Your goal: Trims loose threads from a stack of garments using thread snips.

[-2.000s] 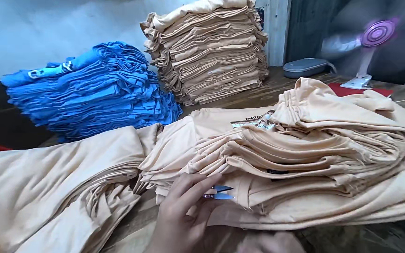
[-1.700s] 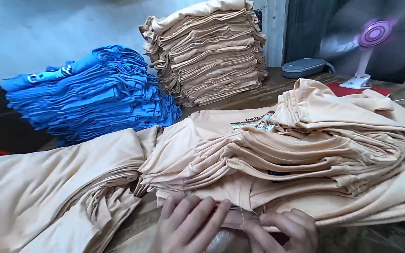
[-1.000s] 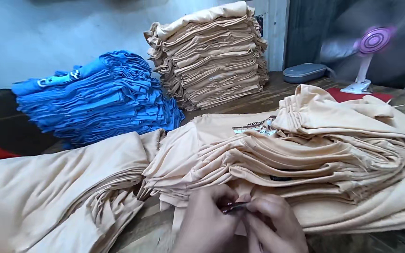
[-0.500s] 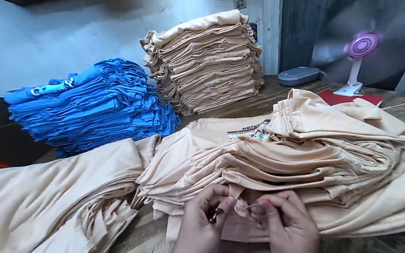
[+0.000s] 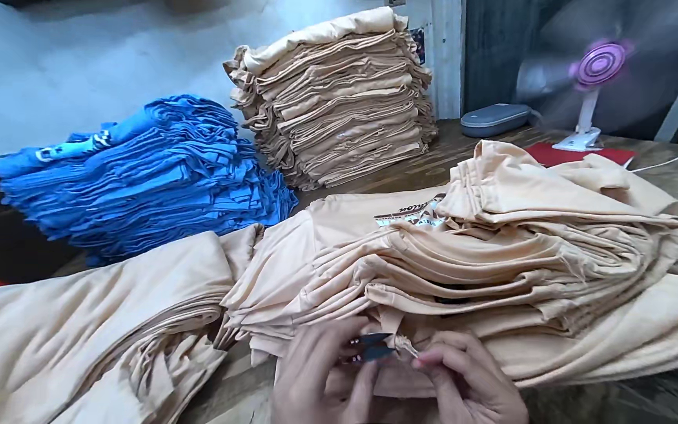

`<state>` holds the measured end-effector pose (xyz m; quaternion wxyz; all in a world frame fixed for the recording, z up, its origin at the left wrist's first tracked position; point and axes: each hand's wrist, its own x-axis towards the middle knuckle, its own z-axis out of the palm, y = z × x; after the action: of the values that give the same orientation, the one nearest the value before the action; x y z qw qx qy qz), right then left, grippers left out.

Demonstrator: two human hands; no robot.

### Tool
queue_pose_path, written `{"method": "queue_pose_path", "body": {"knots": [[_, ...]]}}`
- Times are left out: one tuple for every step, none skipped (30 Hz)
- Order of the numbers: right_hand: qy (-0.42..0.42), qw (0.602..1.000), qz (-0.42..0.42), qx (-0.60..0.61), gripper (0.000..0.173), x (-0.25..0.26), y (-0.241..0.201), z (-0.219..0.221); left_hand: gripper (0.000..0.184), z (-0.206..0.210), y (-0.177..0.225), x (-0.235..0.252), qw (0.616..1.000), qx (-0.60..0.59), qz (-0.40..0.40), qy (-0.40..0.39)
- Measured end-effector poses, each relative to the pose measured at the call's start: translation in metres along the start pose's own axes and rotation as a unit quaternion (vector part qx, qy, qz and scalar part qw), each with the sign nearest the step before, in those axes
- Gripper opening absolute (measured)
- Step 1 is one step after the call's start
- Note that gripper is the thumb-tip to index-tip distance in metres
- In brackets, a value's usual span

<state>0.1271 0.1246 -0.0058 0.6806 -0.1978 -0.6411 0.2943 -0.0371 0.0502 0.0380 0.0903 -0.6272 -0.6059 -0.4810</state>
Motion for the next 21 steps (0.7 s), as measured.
{"method": "queue_pose_path", "body": {"knots": [[-0.001,1.0,0.002,-0.004,0.004,-0.002,0.0,-0.001,0.028,-0.003,0.003,-0.001,0.998,0.038,0.038,0.017],[0.001,1.0,0.004,-0.008,0.003,-0.004,-0.001,0.0,0.023,-0.005,0.007,-0.002,0.995,0.074,0.066,0.029],[0.002,1.0,0.003,-0.01,0.003,-0.005,-0.001,0.0,0.02,-0.005,0.012,-0.003,0.991,0.101,0.084,0.035],[0.005,1.0,0.0,-0.009,0.002,-0.006,-0.001,0.002,0.018,-0.003,0.015,-0.003,0.988,0.118,0.096,0.037],[0.007,1.0,-0.003,-0.008,0.002,-0.007,0.0,0.003,0.018,0.0,0.017,-0.003,0.986,0.129,0.104,0.035],[0.006,1.0,-0.007,-0.007,0.002,-0.007,0.0,0.004,0.017,0.004,0.017,-0.002,0.984,0.132,0.11,0.037],[0.0,1.0,-0.012,-0.011,0.002,-0.008,0.0,0.005,0.017,0.008,0.015,-0.001,0.984,0.129,0.114,0.04],[-0.011,1.0,-0.017,-0.021,0.005,-0.008,0.001,0.004,0.018,0.01,0.012,0.0,0.985,0.121,0.116,0.041],[-0.021,0.999,-0.018,-0.033,0.008,-0.008,0.001,0.004,0.019,0.01,0.01,0.001,0.986,0.116,0.112,0.039],[-0.027,0.999,-0.014,-0.043,0.013,-0.008,0.001,0.004,0.02,0.008,0.008,0.001,0.987,0.113,0.105,0.037],[-0.03,0.998,-0.003,-0.053,0.024,-0.006,0.0,0.005,0.022,0.004,0.007,0.0,0.989,0.111,0.095,0.034],[-0.035,0.997,0.009,-0.071,0.039,-0.003,-0.004,0.006,0.023,-0.001,0.006,-0.001,0.99,0.109,0.082,0.028],[-0.038,0.994,0.013,-0.097,0.052,0.001,-0.009,0.008,0.024,-0.008,0.005,-0.003,0.992,0.109,0.068,0.02],[-0.044,0.99,0.007,-0.131,0.056,0.006,-0.011,0.011,0.025,-0.015,0.004,-0.004,0.993,0.108,0.055,0.012],[-0.043,0.987,-0.01,-0.157,0.046,0.007,-0.01,0.014,0.027,-0.019,0.003,-0.006,0.993,0.107,0.048,0.011],[-0.029,0.987,-0.037,-0.154,0.026,0.006,-0.006,0.016,0.025,-0.022,0.002,-0.007,0.993,0.107,0.049,0.015],[-0.011,0.988,-0.067,-0.136,0.012,0.004,-0.001,0.017,0.022,-0.023,0.001,-0.008,0.993,0.106,0.056,0.023],[0.001,0.99,-0.084,-0.117,0.007,0.001,0.001,0.016,0.018,-0.022,0.002,-0.009,0.992,0.106,0.067,0.03],[0.007,0.991,-0.089,-0.104,0.006,-0.001,0.001,0.014,0.015,-0.022,0.003,-0.01,0.99,0.11,0.078,0.038],[0.009,0.992,-0.085,-0.093,0.003,-0.003,0.0,0.012,0.014,-0.02,0.005,-0.01,0.987,0.123,0.091,0.046],[0.009,0.993,-0.079,-0.088,0.001,-0.006,0.0,0.011,0.013,-0.018,0.007,-0.011,0.984,0.136,0.102,0.049]]}}
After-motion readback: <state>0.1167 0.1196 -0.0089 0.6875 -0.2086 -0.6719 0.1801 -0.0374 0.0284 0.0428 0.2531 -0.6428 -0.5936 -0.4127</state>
